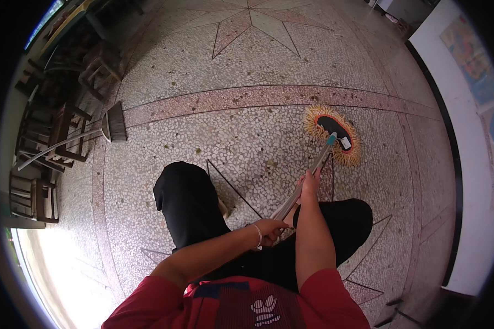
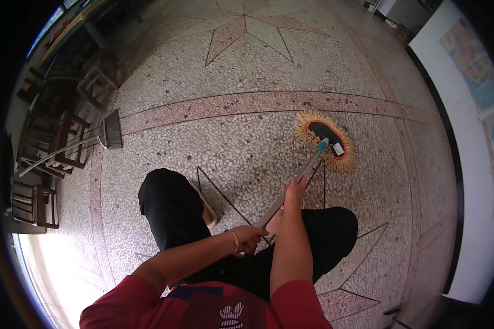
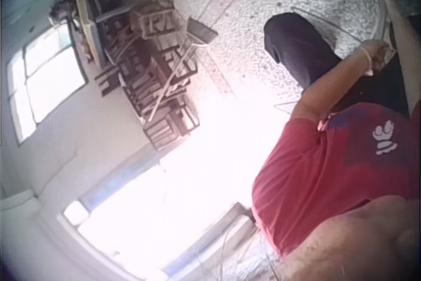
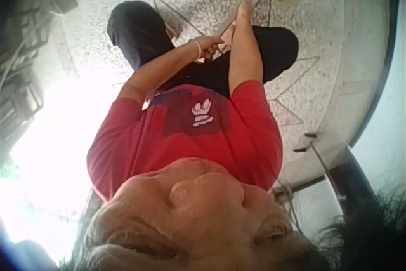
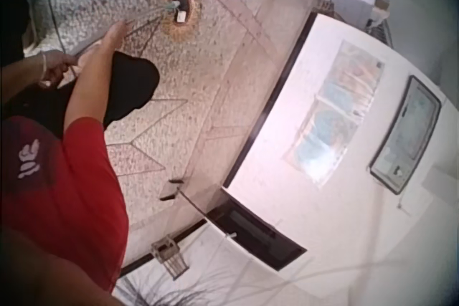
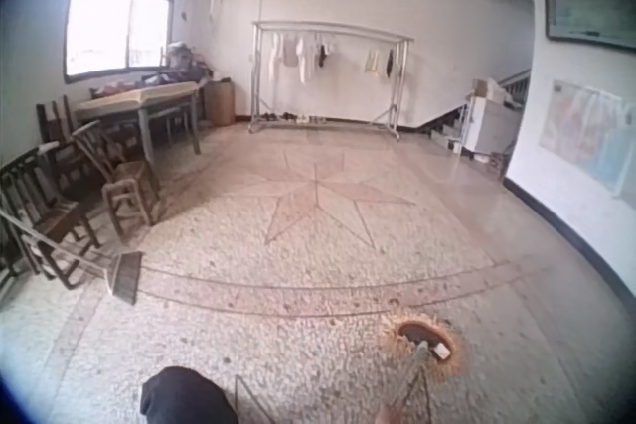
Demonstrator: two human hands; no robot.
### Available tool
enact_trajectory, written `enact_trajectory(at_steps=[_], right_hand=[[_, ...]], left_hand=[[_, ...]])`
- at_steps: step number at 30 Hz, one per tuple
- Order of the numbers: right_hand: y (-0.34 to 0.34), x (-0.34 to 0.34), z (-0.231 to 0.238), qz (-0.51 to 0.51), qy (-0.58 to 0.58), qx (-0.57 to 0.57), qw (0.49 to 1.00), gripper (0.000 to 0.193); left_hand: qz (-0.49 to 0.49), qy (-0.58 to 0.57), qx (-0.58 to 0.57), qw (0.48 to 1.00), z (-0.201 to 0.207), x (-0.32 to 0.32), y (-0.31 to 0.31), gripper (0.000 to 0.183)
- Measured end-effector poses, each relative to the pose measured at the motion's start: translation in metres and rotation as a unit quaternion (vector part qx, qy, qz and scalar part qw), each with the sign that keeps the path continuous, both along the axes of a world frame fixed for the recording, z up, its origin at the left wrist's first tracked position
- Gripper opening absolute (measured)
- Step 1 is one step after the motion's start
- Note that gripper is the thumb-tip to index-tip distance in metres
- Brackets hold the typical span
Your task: Mopping a patterned stone floor while seated.
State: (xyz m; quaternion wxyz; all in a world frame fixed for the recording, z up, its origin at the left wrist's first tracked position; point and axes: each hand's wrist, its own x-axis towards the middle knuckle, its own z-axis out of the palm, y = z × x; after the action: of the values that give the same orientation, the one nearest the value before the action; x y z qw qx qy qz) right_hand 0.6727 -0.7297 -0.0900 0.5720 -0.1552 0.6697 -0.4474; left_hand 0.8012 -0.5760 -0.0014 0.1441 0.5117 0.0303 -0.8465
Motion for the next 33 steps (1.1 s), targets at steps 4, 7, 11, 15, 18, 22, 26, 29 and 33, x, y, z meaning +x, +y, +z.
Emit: enact_trajectory(at_steps=[4,7,11,15,18,22,26,29,33], right_hand=[[0.001,0.012,-0.002,0.003,-0.001,-0.017,1.0,0.059],[-0.004,0.033,0.007,0.005,-0.032,0.009,0.999,0.058],[-0.012,0.083,0.016,0.181,0.049,0.042,0.981,0.059],[0.003,0.143,0.017,0.396,0.091,0.013,0.914,0.06],[0.026,0.192,0.006,0.51,0.093,-0.034,0.854,0.062],[0.038,0.236,-0.042,0.579,0.091,-0.138,0.798,0.065],[0.053,0.256,-0.018,0.632,0.015,-0.105,0.767,0.063],[0.047,0.252,0.0,0.628,0.004,-0.09,0.773,0.062],[0.022,0.224,0.013,0.529,0.023,-0.057,0.847,0.061]], left_hand=[[-0.014,-0.027,-0.043,0.999,-0.016,0.023,-0.003,0.025],[0.009,-0.026,-0.046,0.999,0.0,0.036,-0.003,0.026],[0.12,-0.007,0.032,0.992,0.006,0.039,0.016,0.025],[0.24,0.033,0.047,0.969,0.002,0.03,0.042,0.026],[0.306,0.008,0.084,0.948,0.012,0.029,0.048,0.022],[0.368,0.074,0.052,0.925,0.024,0.035,0.041,0.025],[0.452,0.053,0.124,0.882,0.03,0.036,0.026,0.028],[0.426,0.082,0.083,0.897,0.014,0.037,0.032,0.028],[0.364,0.124,0.055,0.921,0.005,0.039,0.028,0.019]])
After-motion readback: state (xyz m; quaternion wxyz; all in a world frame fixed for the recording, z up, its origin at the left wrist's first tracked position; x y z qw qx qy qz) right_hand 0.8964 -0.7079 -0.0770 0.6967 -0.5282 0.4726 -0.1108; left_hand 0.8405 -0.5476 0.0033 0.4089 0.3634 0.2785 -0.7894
